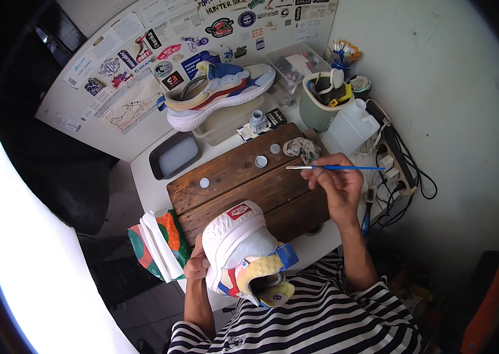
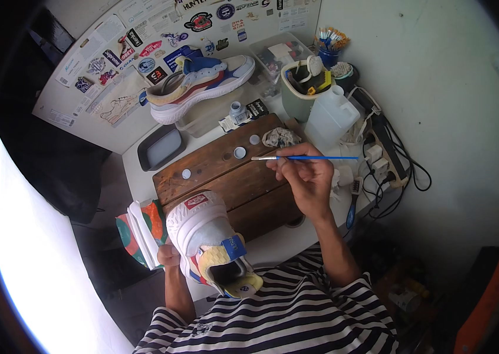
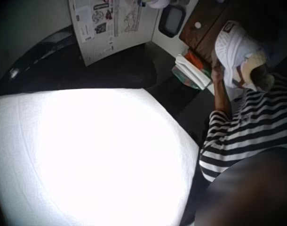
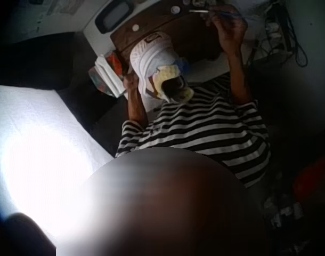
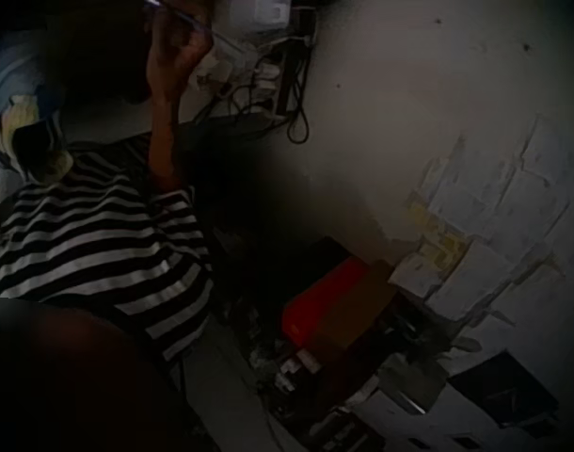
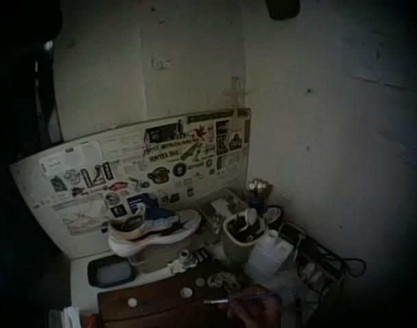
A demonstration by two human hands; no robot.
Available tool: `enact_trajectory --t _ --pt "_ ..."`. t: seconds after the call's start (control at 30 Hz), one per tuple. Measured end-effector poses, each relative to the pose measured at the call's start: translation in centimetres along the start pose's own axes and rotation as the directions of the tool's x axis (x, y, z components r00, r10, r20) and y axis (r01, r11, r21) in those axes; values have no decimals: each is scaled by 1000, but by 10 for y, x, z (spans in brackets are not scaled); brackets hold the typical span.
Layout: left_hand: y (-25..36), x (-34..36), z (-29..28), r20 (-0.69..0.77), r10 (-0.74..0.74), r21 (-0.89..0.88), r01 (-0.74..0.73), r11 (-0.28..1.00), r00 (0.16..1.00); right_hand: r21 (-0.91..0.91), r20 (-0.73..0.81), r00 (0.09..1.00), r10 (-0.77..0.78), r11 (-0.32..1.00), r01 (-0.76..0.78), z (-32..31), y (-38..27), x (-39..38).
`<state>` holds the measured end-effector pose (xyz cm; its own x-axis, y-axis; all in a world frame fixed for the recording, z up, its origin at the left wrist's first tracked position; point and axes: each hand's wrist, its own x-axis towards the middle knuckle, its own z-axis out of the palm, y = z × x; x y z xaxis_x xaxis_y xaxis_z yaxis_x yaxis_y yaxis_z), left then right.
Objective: The recorder is using a fine paintbrush to apply paint to the midsole and upper areas of a multi-colored sneaker.
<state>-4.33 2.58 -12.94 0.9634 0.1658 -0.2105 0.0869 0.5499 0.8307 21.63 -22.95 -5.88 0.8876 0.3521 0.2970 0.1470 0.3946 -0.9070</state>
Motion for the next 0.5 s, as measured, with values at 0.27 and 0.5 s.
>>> enact_trajectory --t 0.27,0.5 --pt "10 6 15 -81 -32 124 42 991 996 -366 30 999 -39 930 47 9 102 18" --pt "19 6 24 -47 6 171 2 985 999 -462 53 998 24 887 3 5 112 17"
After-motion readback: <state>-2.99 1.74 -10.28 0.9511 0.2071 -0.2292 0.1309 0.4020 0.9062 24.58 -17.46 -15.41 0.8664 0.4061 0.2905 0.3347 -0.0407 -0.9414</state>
